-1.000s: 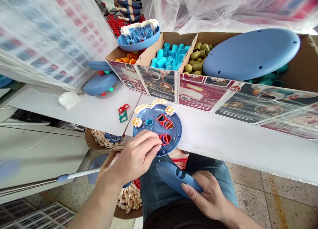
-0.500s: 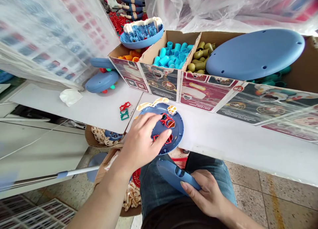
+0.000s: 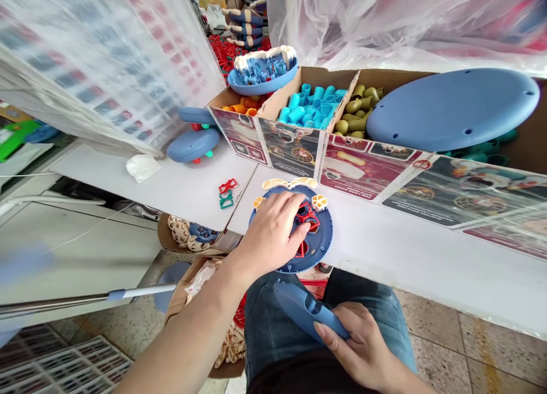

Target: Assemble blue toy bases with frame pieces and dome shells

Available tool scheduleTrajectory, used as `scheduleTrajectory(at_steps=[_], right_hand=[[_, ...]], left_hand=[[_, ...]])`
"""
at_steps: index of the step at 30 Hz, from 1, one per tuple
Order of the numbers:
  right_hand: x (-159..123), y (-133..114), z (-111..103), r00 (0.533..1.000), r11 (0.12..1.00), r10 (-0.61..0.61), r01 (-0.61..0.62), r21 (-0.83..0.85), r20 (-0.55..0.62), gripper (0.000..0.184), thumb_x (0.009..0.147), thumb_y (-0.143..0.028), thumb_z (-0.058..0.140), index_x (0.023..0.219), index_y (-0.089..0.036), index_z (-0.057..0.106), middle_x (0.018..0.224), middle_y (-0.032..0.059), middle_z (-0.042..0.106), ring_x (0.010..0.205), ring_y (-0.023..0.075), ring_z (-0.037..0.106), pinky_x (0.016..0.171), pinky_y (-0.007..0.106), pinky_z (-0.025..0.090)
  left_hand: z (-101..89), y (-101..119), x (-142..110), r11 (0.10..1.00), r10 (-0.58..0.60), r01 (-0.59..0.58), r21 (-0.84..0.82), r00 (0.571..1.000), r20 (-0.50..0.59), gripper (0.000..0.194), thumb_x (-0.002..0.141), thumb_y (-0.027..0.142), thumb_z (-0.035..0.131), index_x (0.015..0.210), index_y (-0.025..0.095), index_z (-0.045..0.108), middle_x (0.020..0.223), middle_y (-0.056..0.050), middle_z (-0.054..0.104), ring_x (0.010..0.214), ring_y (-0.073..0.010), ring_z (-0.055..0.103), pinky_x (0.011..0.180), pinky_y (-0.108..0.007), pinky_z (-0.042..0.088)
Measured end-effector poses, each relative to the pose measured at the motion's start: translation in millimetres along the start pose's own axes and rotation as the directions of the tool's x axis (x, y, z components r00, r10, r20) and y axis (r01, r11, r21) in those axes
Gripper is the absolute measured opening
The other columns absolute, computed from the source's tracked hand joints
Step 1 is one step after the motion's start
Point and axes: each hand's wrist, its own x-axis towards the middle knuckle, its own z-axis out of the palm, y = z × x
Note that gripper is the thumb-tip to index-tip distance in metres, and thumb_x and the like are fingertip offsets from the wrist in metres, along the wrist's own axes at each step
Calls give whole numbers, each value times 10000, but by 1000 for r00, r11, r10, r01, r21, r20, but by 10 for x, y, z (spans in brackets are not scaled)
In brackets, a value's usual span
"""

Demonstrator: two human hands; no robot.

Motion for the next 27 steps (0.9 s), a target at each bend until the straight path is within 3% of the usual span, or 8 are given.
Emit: scheduleTrajectory(at_steps=[5, 11, 17, 21, 23, 24, 25, 27], right_hand=[[-33, 18, 31, 999, 999, 22, -23, -46, -24, 458, 1067, -403, 484, 651, -216, 438, 522, -67, 419, 458, 79, 450, 509, 226, 365], [-32, 35, 25, 1000, 1000, 23, -23, -18, -22, 452, 1056, -391, 501, 651, -218, 399, 522, -77, 387, 447, 73, 425, 484, 229, 333], [-24, 35, 35, 1000, 999, 30, -30, -25, 6, 468, 1068, -416, 470, 652, -219, 387, 524, -70, 395, 453, 79, 423, 490, 233, 349], [-26, 38, 43, 999, 999, 33, -33, 1, -30, 453, 1062, -396, 496, 656, -218, 397, 528, -73, 388, 452, 76, 425, 487, 235, 341], [-46, 47, 47, 1000, 1000, 21, -21, 19, -21, 440, 1064, -362, 497, 662, -220, 389, 537, -75, 374, 451, 73, 419, 485, 234, 338], [-63, 55, 51, 1000, 1000, 14, -13, 27, -14, 431, 1063, -349, 499, 666, -221, 391, 540, -76, 371, 450, 73, 417, 484, 234, 338], [-83, 65, 56, 1000, 999, 11, -11, 30, -14, 421, 1062, -344, 503, 672, -222, 404, 546, -75, 382, 458, 76, 426, 490, 234, 346], [-124, 90, 68, 999, 999, 33, -33, 18, -29, 397, 1057, -363, 517, 691, -225, 449, 573, -67, 424, 489, 88, 457, 510, 234, 374]], left_hand=[[-17, 68, 43, 994, -54, 51, 100, 998, 28, 202, 978, 266, 586, 1112, 147, 679, 1167, -137, 660, 1121, -325, 606, 975, -545, 514], [5, 162, 122, 982, -94, 88, 167, 995, 30, 314, 971, 422, 601, 1117, 151, 662, 1133, -146, 661, 1091, -346, 619, 931, -539, 506], [88, 162, 161, 990, -126, 123, 69, 991, 40, 152, 943, 294, 624, 956, 144, 647, 1068, -143, 664, 1016, -324, 647, 895, -515, 530], [4, 65, 123, 995, 37, -33, -99, 998, 45, 257, 946, 316, 655, 1148, 158, 639, 1245, -138, 674, 1174, -309, 630, 1013, -498, 517], [-93, -94, 64, 991, -18, 6, -137, 996, -83, 353, 948, 363, 652, 1251, 187, 614, 1295, -122, 669, 1206, -278, 628, 1041, -460, 511], [-145, -211, 24, 985, -132, 109, -134, 974, -183, 354, 948, 390, 640, 1240, 191, 620, 1258, -116, 686, 1165, -265, 649, 1019, -438, 522], [-191, -347, -23, 957, -288, 264, -121, 916, -278, 345, 939, 422, 632, 1193, 189, 634, 1189, -113, 708, 1095, -259, 676, 977, -425, 536], [-252, -643, -124, 787, -585, 614, -59, 714, -384, 392, 885, 514, 647, 1086, 178, 642, 1055, -123, 733, 973, -288, 703, 889, -436, 550]])
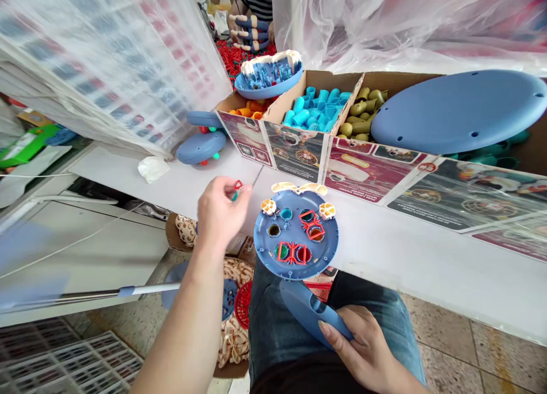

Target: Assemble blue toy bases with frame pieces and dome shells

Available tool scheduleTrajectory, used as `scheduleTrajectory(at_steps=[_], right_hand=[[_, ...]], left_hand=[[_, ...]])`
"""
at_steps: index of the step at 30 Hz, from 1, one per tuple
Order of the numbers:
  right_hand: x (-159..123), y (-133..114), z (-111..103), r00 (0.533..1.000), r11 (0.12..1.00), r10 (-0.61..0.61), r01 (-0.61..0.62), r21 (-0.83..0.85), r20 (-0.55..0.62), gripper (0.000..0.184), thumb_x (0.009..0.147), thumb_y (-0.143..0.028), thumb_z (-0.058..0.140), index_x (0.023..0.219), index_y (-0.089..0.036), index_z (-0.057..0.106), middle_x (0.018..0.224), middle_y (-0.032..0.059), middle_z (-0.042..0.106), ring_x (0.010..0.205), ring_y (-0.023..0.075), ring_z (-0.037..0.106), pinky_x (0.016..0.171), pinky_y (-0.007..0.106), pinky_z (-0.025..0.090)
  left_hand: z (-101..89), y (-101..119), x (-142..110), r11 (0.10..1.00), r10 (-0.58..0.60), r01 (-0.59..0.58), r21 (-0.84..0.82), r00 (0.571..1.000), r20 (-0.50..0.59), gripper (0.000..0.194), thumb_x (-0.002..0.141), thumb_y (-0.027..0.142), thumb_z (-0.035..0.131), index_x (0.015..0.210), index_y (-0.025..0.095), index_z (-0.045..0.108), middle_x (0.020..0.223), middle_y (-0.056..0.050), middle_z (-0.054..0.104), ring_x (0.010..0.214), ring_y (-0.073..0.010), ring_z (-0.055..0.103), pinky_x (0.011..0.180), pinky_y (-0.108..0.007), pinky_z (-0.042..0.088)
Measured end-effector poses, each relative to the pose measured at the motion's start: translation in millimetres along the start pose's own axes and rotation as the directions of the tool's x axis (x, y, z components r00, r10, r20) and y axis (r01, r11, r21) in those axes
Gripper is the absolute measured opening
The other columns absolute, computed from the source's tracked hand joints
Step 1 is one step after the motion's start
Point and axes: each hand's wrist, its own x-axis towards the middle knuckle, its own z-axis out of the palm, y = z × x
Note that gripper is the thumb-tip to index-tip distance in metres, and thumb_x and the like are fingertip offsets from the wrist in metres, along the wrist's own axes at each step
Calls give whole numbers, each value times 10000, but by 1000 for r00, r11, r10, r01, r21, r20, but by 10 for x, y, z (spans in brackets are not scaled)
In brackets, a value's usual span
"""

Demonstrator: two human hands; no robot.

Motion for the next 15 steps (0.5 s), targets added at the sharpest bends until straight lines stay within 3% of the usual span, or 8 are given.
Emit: scheduleTrajectory(at_steps=[2, 4, 7, 9, 11, 13, 15], right_hand=[[-20, 21, 7, 999, 999, 30, -30, -18, -27, 381, 1052, -393, 534, 712, -227, 481, 601, -60, 460, 514, 96, 481, 524, 231, 395], [-6, 25, 6, 999, 1000, 27, -28, -14, -24, 398, 1061, -394, 516, 703, -228, 461, 588, -66, 440, 495, 90, 462, 509, 226, 380], [51, 1, 1, 1000, 1000, -20, 20, 12, 6, 437, 1079, -376, 471, 674, -226, 402, 544, -76, 389, 453, 78, 417, 483, 228, 341], [80, -16, 3, 1000, 1000, -28, 28, 7, 0, 442, 1082, -386, 468, 676, -221, 408, 541, -75, 404, 459, 75, 431, 492, 226, 343], [89, -23, 10, 1000, 1000, -23, 23, 2, -13, 454, 1080, -398, 475, 670, -217, 405, 537, -76, 406, 459, 70, 432, 493, 223, 338], [86, -23, 18, 1000, 1000, -21, 21, 3, -20, 475, 1080, -401, 475, 653, -214, 380, 526, -80, 374, 446, 64, 397, 478, 225, 316], [84, -24, 23, 1000, 1000, -23, 23, 7, -13, 481, 1082, -389, 465, 645, -214, 366, 523, -81, 350, 440, 61, 368, 471, 229, 301]], left_hand=[[13, -260, 93, 958, -205, 197, 210, 979, 14, 499, 821, 608, 662, 1069, 175, 641, 1029, -153, 741, 977, -352, 702, 857, -468, 541], [49, -436, 139, 926, -253, 218, 309, 965, 76, 474, 818, 610, 635, 1039, 192, 665, 1016, -158, 752, 1010, -384, 699, 858, -472, 530], [52, -533, 131, 930, -241, 196, 312, 964, 114, 297, 810, 490, 632, 914, 224, 713, 931, -123, 769, 970, -366, 716, 850, -439, 527], [-9, -507, 68, 943, -244, 207, 262, 963, 116, 246, 757, 433, 680, 877, 224, 731, 865, -98, 766, 897, -338, 723, 814, -410, 533], [-100, -410, -57, 974, -214, 203, 97, 971, 112, 248, 733, 400, 716, 894, 214, 744, 827, -66, 755, 805, -280, 715, 765, -367, 542], [-181, -239, -237, 985, -109, 124, -119, 986, 125, 258, 756, 380, 727, 949, 209, 750, 819, -34, 741, 741, -215, 689, 726, -322, 548], [-220, -26, -424, 975, 61, -27, -219, 987, 152, 236, 799, 351, 720, 986, 210, 749, 843, -22, 723, 723, -178, 666, 699, -293, 546]])
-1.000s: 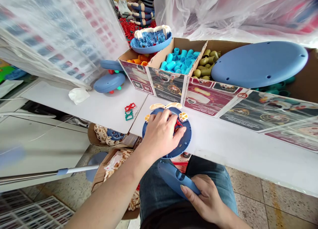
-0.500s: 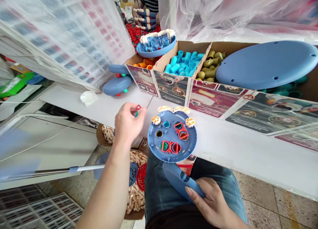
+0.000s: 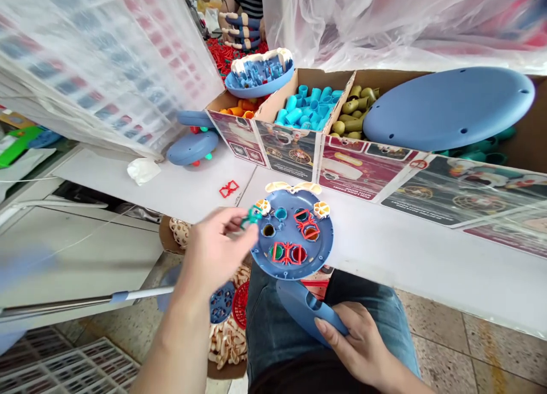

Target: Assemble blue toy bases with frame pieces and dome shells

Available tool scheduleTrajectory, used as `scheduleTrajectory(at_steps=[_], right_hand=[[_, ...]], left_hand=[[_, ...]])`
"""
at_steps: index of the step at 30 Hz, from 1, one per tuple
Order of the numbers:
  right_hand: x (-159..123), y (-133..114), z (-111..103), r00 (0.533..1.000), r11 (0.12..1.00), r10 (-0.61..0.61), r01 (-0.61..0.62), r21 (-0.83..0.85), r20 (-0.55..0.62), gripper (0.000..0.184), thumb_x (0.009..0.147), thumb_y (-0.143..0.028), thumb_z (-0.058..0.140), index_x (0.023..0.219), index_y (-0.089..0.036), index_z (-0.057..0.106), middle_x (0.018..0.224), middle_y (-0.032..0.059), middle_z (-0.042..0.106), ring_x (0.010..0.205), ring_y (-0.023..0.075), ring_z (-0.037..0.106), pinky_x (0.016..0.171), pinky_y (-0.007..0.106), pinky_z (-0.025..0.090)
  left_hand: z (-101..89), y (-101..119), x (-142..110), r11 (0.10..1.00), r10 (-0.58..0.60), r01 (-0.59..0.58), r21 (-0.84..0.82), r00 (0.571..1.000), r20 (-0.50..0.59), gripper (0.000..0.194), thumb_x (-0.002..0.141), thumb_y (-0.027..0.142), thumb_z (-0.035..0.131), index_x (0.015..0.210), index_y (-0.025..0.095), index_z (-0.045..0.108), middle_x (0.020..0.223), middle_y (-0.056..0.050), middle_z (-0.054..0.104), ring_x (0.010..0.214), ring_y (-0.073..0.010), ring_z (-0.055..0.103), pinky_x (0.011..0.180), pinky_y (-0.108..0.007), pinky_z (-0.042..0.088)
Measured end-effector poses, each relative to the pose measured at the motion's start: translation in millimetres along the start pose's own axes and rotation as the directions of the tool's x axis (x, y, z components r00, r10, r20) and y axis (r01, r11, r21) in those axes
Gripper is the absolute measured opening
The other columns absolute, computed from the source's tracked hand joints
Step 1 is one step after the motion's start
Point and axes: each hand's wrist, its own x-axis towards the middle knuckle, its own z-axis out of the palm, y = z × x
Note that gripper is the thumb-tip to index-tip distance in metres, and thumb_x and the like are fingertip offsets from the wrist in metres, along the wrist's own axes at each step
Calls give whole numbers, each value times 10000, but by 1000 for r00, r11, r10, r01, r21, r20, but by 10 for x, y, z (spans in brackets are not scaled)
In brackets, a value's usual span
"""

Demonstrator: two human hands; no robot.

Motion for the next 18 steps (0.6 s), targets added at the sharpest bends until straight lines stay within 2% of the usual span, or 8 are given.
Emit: scheduleTrajectory(at_steps=[2, 5, 10, 13, 18], right_hand=[[2, -6, -2, 1000, 1000, -3, 3, -2, 20, 467, 1083, -377, 460, 652, -213, 386, 527, -77, 368, 449, 65, 386, 483, 229, 310], [6, -17, -14, 999, 1000, -14, 14, -6, 45, 452, 1080, -368, 465, 659, -214, 407, 527, -70, 391, 460, 75, 418, 498, 231, 325], [-4, -38, -61, 999, 1000, -2, 2, -5, 38, 437, 1071, -367, 472, 663, -216, 424, 531, -68, 414, 457, 77, 425, 500, 230, 335], [-3, -81, -128, 998, 1000, -10, 10, -5, 55, 443, 1081, -374, 446, 668, -215, 442, 535, -62, 443, 467, 81, 446, 506, 231, 347], [8, -219, -348, 999, 996, -40, 42, -83, 33, 437, 1096, -401, 439, 705, -212, 496, 573, -46, 531, 529, 87, 515, 551, 211, 414]], left_hand=[[71, 190, -117, 987, 139, -143, 68, 988, 63, 203, 837, 317, 703, 1002, 206, 743, 880, -27, 704, 718, -165, 654, 681, -292, 539], [162, 323, -146, 952, 211, -231, 199, 970, 117, 196, 877, 280, 677, 1043, 193, 730, 952, -48, 693, 765, -184, 673, 713, -322, 544], [189, 316, -86, 937, 238, -271, 219, 957, 168, 291, 950, 332, 622, 1187, 186, 708, 1050, -71, 689, 925, -235, 694, 820, -376, 553], [205, 309, -91, 933, 238, -278, 229, 953, 186, 272, 966, 271, 575, 1174, 176, 723, 1031, -75, 689, 944, -251, 687, 834, -398, 546], [232, 293, -110, 946, 230, -257, 198, 962, 150, 268, 923, 262, 630, 1147, 148, 721, 997, -80, 678, 912, -252, 676, 813, -404, 554]])
